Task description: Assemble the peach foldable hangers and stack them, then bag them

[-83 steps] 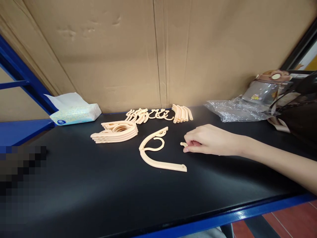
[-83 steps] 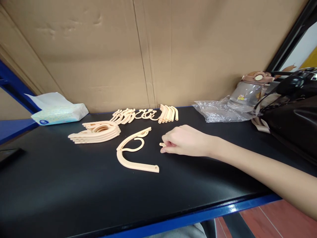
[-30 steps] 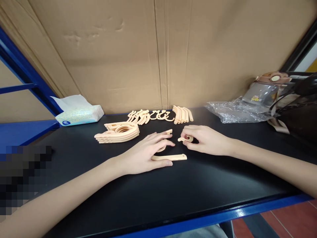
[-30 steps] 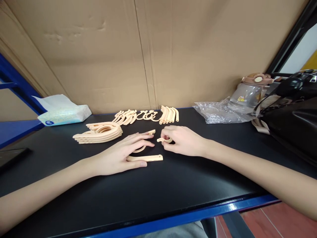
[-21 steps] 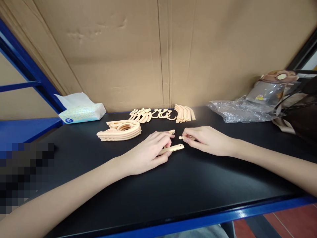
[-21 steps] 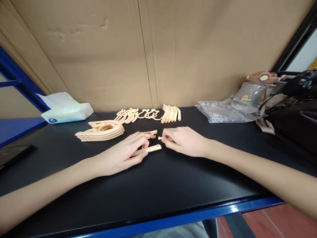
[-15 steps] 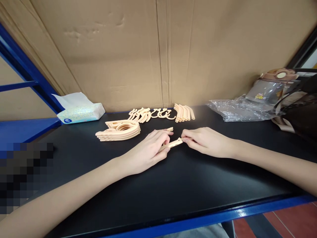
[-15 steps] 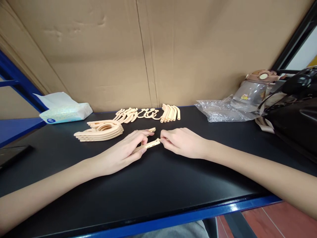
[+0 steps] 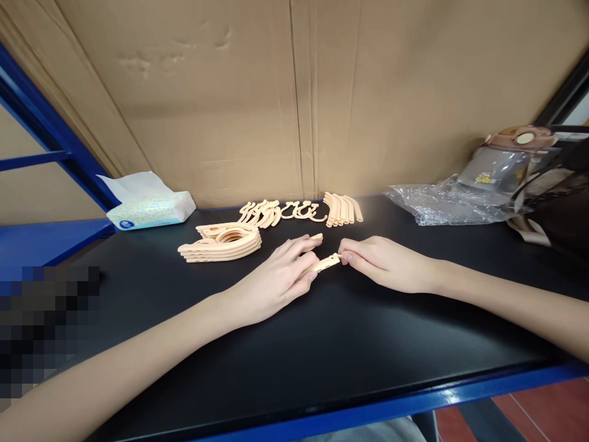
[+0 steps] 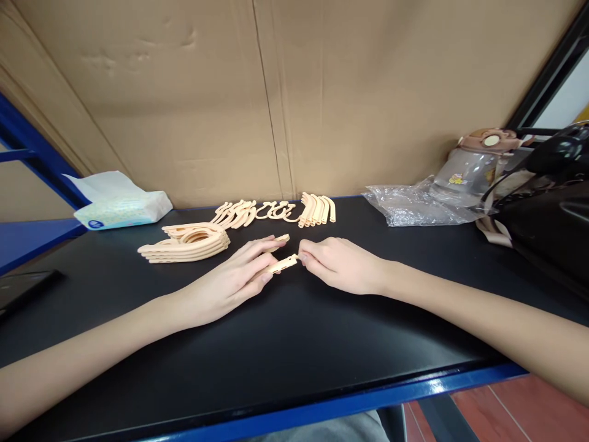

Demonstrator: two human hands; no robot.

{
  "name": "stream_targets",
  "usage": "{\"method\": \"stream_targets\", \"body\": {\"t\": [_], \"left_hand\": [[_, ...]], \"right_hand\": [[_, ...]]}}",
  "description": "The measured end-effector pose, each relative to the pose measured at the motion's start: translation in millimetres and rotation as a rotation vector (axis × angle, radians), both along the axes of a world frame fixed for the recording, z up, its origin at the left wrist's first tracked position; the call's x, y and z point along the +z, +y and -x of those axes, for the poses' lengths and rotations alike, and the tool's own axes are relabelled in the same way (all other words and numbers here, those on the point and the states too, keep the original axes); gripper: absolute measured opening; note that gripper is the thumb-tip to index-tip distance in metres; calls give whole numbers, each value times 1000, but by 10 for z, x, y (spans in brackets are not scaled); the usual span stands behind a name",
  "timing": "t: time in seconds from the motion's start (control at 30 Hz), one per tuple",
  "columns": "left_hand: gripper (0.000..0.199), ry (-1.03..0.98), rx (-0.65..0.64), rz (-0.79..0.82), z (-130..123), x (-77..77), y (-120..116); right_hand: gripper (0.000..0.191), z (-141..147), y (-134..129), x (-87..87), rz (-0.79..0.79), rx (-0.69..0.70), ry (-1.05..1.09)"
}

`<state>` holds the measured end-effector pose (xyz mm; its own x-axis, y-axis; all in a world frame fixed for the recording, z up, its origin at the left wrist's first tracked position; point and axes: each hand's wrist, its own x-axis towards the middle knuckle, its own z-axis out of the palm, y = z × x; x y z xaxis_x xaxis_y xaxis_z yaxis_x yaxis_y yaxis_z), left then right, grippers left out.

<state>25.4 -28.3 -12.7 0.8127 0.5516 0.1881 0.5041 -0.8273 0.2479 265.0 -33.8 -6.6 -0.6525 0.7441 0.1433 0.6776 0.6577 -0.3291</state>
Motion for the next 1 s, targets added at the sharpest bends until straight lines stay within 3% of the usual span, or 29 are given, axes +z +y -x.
{"method": "stream_targets", "body": {"t": [0.57, 1.0], "left_hand": [[25, -11, 14, -33, -2, -28, 8], [24, -23, -16, -3, -12, -9, -4]], "right_hand": [[29, 9, 15, -22, -8, -7, -32], [30, 51, -53, -48, -135, -46, -160]]}}
